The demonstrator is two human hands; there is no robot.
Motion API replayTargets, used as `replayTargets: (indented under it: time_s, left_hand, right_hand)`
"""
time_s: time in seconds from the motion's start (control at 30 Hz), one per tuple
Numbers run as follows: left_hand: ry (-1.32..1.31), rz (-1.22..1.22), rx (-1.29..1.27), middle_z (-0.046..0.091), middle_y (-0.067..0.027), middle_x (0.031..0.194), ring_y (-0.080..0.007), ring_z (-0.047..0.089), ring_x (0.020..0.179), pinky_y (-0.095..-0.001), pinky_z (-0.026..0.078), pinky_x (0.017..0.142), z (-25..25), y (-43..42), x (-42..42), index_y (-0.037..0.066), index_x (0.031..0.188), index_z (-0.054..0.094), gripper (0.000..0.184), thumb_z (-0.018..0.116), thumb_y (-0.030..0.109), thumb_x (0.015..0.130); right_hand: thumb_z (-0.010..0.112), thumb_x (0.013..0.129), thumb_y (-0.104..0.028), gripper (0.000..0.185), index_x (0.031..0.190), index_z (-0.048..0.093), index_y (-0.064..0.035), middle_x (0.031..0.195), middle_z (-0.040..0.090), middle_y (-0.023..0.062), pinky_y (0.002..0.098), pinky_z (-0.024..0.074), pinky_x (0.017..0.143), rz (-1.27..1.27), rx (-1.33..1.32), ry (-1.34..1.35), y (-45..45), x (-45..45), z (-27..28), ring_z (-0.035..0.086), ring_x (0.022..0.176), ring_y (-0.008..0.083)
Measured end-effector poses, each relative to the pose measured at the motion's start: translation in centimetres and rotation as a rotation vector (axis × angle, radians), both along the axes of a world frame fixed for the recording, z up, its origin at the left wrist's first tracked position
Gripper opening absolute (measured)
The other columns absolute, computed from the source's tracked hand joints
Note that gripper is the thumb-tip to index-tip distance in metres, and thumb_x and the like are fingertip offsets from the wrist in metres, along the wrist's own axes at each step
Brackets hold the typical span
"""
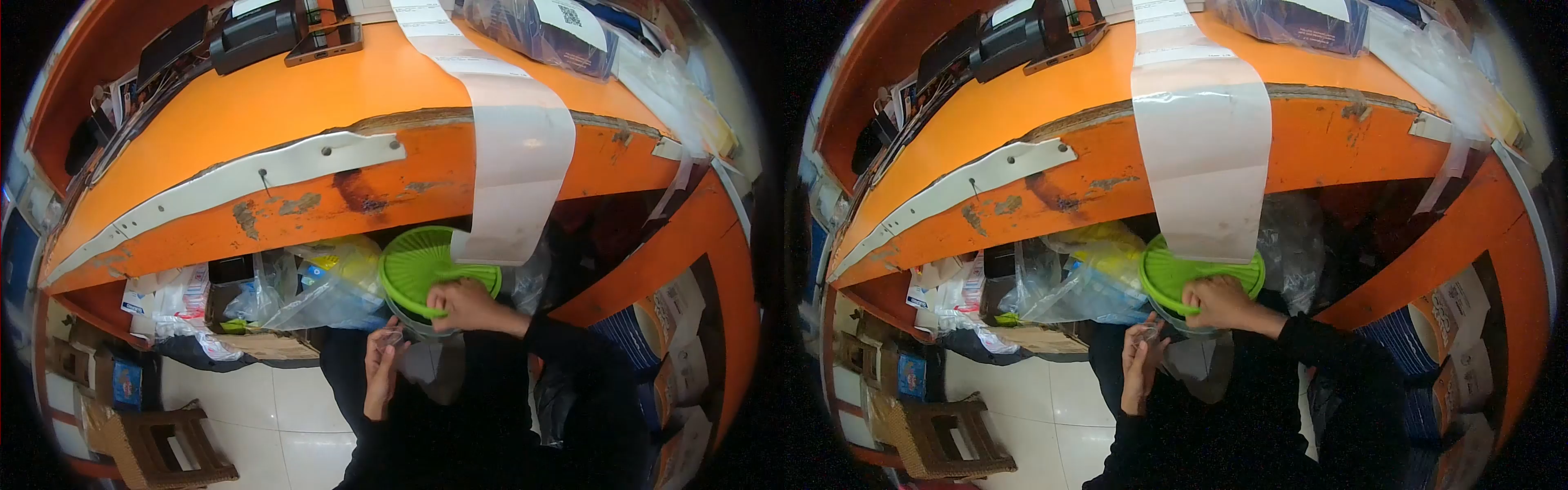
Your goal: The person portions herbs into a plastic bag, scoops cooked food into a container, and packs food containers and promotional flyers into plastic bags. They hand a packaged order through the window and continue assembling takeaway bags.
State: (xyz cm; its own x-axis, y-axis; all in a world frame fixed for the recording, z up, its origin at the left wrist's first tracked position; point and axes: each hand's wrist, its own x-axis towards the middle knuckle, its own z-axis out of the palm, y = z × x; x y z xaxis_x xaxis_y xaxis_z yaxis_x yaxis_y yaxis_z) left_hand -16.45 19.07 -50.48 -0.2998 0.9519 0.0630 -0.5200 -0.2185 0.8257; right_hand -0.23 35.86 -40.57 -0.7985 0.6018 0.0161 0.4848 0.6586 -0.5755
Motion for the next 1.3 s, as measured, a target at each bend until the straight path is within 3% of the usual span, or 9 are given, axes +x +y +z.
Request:
replayTargets:
  time_s: [0.13, 0.23, 0.37, 0.5, 0.73, 0.87, 0.93, 1.17, 1.3]
  left_hand:
    - [0.071, 0.089, 0.012, 0.049, -0.0147, 0.136, -0.0268, 0.049, 0.125, -0.0415, 0.040, 0.105, 0.6, -1.3, -0.8, 0.008, 0.126, 0.046, 0.041, 0.063, 0.028, 0.095]
    - [0.093, 0.185, 0.021, 0.058, -0.0112, 0.120, -0.0214, 0.055, 0.113, -0.0351, 0.042, 0.100, 1.1, -2.5, -1.1, 0.006, 0.125, 0.046, 0.044, 0.067, 0.027, 0.093]
    - [0.152, 0.292, -0.004, 0.060, -0.0093, 0.114, -0.0175, 0.056, 0.108, -0.0303, 0.043, 0.094, 2.4, -4.8, -2.2, 0.005, 0.125, 0.046, 0.049, 0.071, 0.026, 0.089]
    - [0.185, 0.402, -0.035, 0.060, -0.0075, 0.109, -0.0165, 0.056, 0.105, -0.0280, 0.044, 0.091, 2.2, -7.0, -3.5, 0.006, 0.125, 0.045, 0.056, 0.076, 0.029, 0.085]
    - [0.110, 0.450, -0.055, 0.059, -0.0066, 0.109, -0.0151, 0.056, 0.101, -0.0265, 0.044, 0.089, 1.1, -9.2, -4.9, 0.007, 0.123, 0.046, 0.056, 0.080, 0.025, 0.082]
    - [-0.032, 0.437, -0.040, 0.059, -0.0049, 0.109, -0.0148, 0.056, 0.104, -0.0273, 0.044, 0.092, 2.3, -8.0, -4.9, 0.009, 0.120, 0.048, 0.052, 0.080, 0.012, 0.079]
    - [-0.022, 0.419, -0.024, 0.059, -0.0051, 0.109, -0.0150, 0.056, 0.105, -0.0271, 0.045, 0.091, 1.7, -7.1, -5.0, 0.009, 0.120, 0.048, 0.052, 0.080, 0.010, 0.078]
    - [0.101, 0.326, -0.064, 0.061, -0.0067, 0.109, -0.0157, 0.058, 0.104, -0.0258, 0.047, 0.088, 2.3, -5.9, -4.3, 0.009, 0.120, 0.049, 0.052, 0.080, 0.009, 0.079]
    - [0.142, 0.310, -0.139, 0.061, -0.0064, 0.110, -0.0151, 0.058, 0.104, -0.0256, 0.047, 0.087, 1.0, -6.6, -4.5, 0.009, 0.121, 0.049, 0.053, 0.080, 0.009, 0.078]
  right_hand:
    - [0.069, 0.077, -0.019, 0.023, 0.095, 0.063, -0.0060, 0.083, 0.065, 0.0104, 0.0361, 0.0500, 0.068, -0.197, 0.352, 0.373, 1.3, -0.3, 4.6, 0.066, 0.080, 0.0242]
    - [0.066, 0.079, -0.014, 0.020, 0.096, 0.060, -0.0054, 0.086, 0.064, 0.0136, 0.0374, 0.0501, 0.071, -0.347, 0.158, 0.535, -0.1, -4.3, 6.5, 0.065, 0.085, 0.0294]
    - [0.066, 0.081, -0.006, 0.028, 0.108, 0.058, -0.0053, 0.114, 0.058, 0.0143, 0.0434, 0.0445, 0.091, 0.118, 0.150, 0.767, -2.1, -15.9, 1.1, 0.055, 0.108, 0.0352]
    - [0.067, 0.076, -0.007, 0.034, 0.108, 0.057, -0.0068, 0.134, 0.048, 0.0111, 0.0462, 0.0392, 0.101, 0.338, 0.442, 0.470, -3.4, -24.3, -10.1, 0.046, 0.128, 0.0353]
    - [0.061, 0.081, -0.008, 0.027, 0.107, 0.059, -0.0067, 0.120, 0.057, 0.0134, 0.0497, 0.0382, 0.101, 0.268, 0.223, 0.749, -2.3, -16.6, -2.9, 0.049, 0.124, 0.0356]
    - [0.054, 0.087, -0.010, 0.016, 0.097, 0.066, -0.0078, 0.095, 0.066, 0.0171, 0.0452, 0.0506, 0.080, -0.317, 0.051, 0.372, 3.3, -8.3, -5.4, 0.063, 0.092, 0.0356]
    - [0.056, 0.090, -0.012, 0.021, 0.107, 0.068, -0.0100, 0.097, 0.065, 0.0163, 0.0452, 0.0501, 0.083, -0.132, -0.080, -0.064, 7.5, -5.6, -11.8, 0.062, 0.098, 0.0349]
    - [0.063, 0.084, -0.013, 0.017, 0.098, 0.069, -0.0073, 0.111, 0.061, 0.0131, 0.0472, 0.0517, 0.082, 0.385, 0.393, -0.444, 8.6, -9.6, -16.5, 0.060, 0.102, 0.0346]
    - [0.063, 0.080, -0.013, 0.020, 0.099, 0.067, -0.0059, 0.107, 0.063, 0.0135, 0.0475, 0.0521, 0.081, 0.433, 0.483, -0.238, 10.0, -9.0, -22.1, 0.061, 0.102, 0.0341]
